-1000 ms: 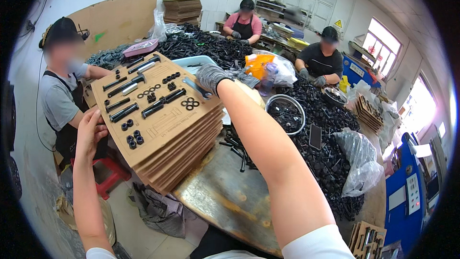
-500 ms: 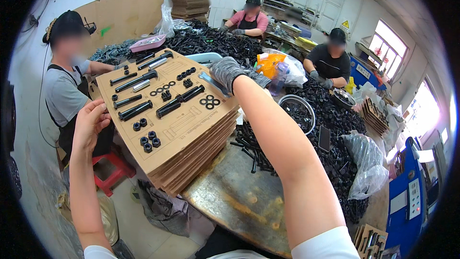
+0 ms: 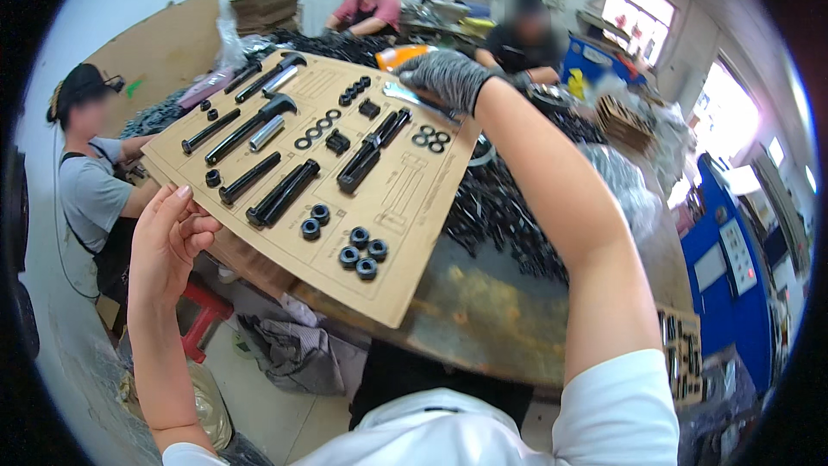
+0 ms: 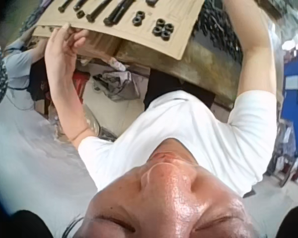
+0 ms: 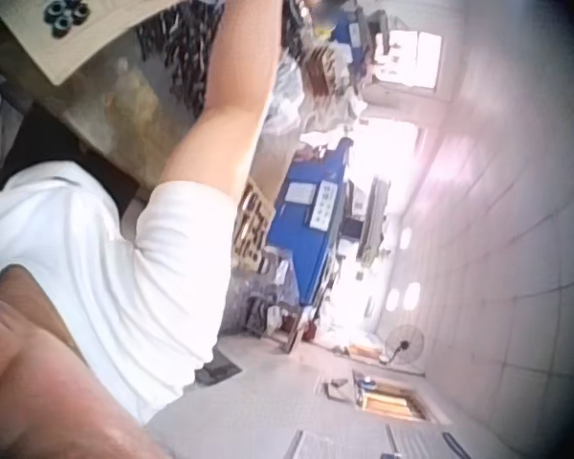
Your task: The person picks various black metal hardware pieces from a large pile on the table and places them into designated slots on a cardboard display board. They repeat this process, filling multiple boards with bolts, nuts, washers, and other fasteners, then stack the completed boards.
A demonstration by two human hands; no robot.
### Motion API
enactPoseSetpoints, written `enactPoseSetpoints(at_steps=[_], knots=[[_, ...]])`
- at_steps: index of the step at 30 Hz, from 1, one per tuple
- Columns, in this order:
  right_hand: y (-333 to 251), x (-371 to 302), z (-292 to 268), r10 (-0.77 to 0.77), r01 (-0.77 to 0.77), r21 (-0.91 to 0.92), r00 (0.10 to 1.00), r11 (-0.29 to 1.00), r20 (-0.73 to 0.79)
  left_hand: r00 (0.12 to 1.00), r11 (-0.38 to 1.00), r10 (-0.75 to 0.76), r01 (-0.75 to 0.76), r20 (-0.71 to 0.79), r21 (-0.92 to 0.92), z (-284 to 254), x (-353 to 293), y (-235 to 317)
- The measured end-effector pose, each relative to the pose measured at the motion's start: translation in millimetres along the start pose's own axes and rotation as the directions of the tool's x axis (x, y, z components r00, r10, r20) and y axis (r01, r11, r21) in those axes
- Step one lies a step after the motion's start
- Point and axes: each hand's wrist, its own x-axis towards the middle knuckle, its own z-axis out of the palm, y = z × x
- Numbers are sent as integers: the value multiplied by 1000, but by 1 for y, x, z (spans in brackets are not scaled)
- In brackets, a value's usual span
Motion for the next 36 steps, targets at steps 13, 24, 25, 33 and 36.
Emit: enactPoseSetpoints(at_steps=[13,24,25,33,36], knots=[[-40,-301,30,665,-714,533,670,454,331,700,786,-508,615,502,-62,93,-118,-144],[-76,-377,153,738,-821,503,511,269,441,341,460,-793,879,504,129,90,-177,-258],[-75,-376,160,740,-808,521,524,275,422,338,455,-805,879,487,141,89,-178,-259],[-75,-353,164,758,-826,288,561,485,332,53,369,-859,753,508,545,51,-150,-248],[-59,-327,152,787,-790,211,605,575,120,309,500,-847,188,433,845,73,-80,-188]])
